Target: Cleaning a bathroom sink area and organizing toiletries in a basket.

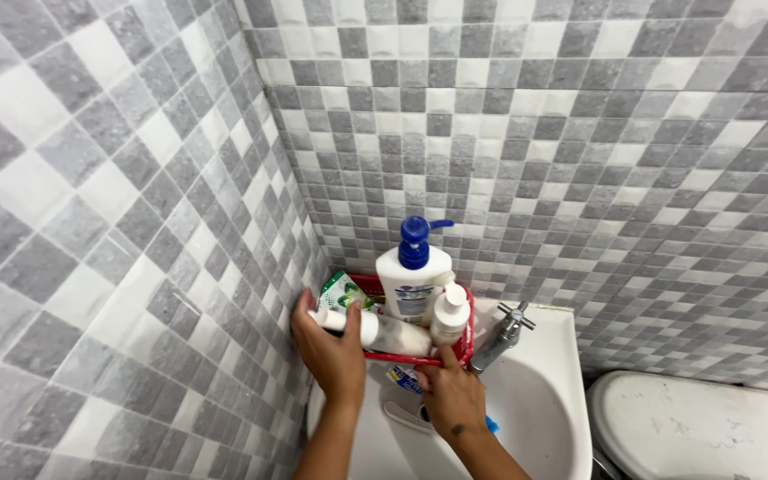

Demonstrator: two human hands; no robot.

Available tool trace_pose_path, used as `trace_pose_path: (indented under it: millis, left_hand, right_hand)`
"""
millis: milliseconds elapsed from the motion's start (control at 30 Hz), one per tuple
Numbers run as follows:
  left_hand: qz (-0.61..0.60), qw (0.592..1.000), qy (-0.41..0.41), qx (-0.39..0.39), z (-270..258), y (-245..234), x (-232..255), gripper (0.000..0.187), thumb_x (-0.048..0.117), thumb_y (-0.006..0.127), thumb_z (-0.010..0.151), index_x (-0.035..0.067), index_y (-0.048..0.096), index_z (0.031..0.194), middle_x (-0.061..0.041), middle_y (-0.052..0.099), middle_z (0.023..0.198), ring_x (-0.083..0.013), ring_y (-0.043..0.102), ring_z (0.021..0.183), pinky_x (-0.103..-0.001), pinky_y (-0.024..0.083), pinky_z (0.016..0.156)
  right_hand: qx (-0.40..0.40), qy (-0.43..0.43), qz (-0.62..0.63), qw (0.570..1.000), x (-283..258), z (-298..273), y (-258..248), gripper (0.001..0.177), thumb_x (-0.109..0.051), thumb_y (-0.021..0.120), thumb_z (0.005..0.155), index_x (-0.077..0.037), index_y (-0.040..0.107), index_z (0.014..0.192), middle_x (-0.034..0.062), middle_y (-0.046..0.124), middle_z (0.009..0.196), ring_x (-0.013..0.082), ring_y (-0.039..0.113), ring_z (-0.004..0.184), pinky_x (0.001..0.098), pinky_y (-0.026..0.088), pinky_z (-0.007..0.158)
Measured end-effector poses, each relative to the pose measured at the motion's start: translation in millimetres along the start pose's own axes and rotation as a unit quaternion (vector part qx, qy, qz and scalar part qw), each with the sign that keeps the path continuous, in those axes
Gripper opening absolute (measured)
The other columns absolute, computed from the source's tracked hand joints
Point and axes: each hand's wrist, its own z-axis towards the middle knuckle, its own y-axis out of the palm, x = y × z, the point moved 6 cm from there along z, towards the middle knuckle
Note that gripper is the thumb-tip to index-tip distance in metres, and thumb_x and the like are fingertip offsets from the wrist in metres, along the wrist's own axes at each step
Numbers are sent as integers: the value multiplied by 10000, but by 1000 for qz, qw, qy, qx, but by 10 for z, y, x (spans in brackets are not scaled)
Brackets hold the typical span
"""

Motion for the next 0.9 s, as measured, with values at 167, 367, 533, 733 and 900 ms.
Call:
trace_pose_path:
  millis: [167,367,533,733,900]
  left_hand:
    - [-80,988,-107,81,-453,53,-327,789,234,780,918,24,330,1532,-232,479,1437,-359,489,1305,-467,403,1055]
    - [-246,794,-547,104,-754,293,-557,1069,402,886,662,167,255,1492,-155,423,1454,-342,498,1267,-567,463,990]
    - [-321,708,-624,-72,-630,692,-699,902,575,765,622,296,462,1425,-47,535,1392,-330,503,1224,-674,326,914]
    - [-422,679,-584,144,-583,926,-966,702,191,769,674,230,447,1297,-96,669,1154,-318,705,978,-560,607,805]
    - [-413,684,-546,251,-519,582,-645,669,107,743,754,157,380,1315,-128,678,1060,-304,705,839,-473,618,674]
  right_hand:
    - [52,-36,18,998,115,-23,147,122,-215,728,840,-169,805,923,38,607,1128,333,699,790,493,553,766]
    - [80,-74,54,993,176,-31,113,96,-116,739,776,-125,791,856,56,635,1031,335,691,749,482,555,710]
    - [105,-112,81,985,154,-64,79,111,-73,748,726,-107,791,822,71,648,1003,346,678,725,484,549,671]
    - [118,-134,87,980,178,-86,84,121,-85,761,735,-111,791,849,78,652,954,345,668,719,475,539,670]
    - [124,-170,110,971,71,-196,9,197,-64,759,708,-127,798,890,79,664,974,351,656,711,468,527,663]
